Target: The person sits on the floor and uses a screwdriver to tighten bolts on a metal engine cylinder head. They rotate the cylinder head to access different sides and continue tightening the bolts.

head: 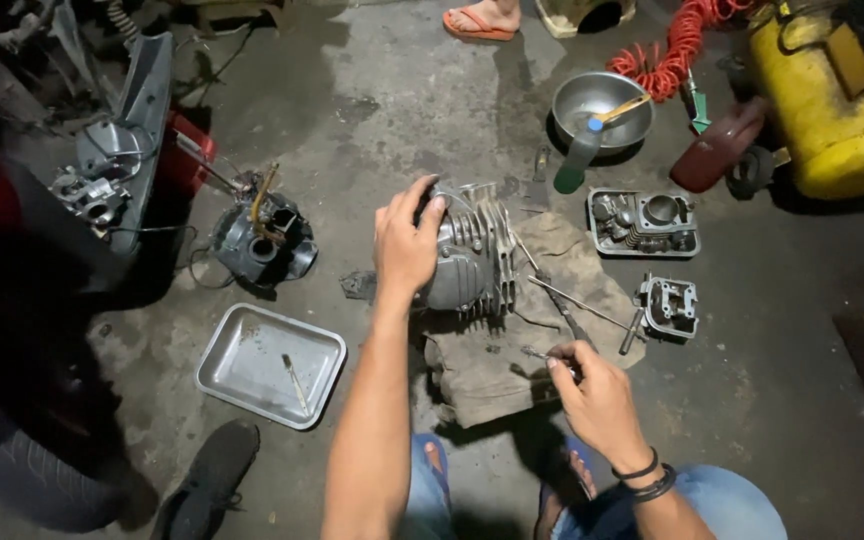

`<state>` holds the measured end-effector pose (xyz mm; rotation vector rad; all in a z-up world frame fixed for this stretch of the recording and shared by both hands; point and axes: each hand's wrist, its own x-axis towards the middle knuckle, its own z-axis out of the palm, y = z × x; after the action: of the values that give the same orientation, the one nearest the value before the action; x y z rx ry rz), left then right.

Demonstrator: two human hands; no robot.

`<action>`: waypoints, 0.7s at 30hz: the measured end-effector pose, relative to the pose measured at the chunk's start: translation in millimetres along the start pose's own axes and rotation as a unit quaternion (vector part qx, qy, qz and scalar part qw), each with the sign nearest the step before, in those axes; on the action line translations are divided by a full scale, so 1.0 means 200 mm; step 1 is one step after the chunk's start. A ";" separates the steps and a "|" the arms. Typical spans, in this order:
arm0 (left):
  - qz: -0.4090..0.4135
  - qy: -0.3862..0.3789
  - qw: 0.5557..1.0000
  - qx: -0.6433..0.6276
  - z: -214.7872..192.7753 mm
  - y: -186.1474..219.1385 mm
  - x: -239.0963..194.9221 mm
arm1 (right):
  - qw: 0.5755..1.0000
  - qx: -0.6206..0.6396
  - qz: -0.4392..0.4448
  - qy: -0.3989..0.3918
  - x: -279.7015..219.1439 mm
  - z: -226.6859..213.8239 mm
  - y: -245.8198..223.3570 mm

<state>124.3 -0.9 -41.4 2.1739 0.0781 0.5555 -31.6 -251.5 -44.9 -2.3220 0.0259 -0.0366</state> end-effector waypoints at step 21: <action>-0.014 -0.007 1.000 -0.019 -0.02 0.03 0.01 | 0.989 -0.031 -0.115 -0.088 0.01 0.14 0.01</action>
<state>123.2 -0.3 -34.3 2.1360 0.0888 0.5217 -28.5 -232.2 -66.1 -2.3703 -0.3350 0.0544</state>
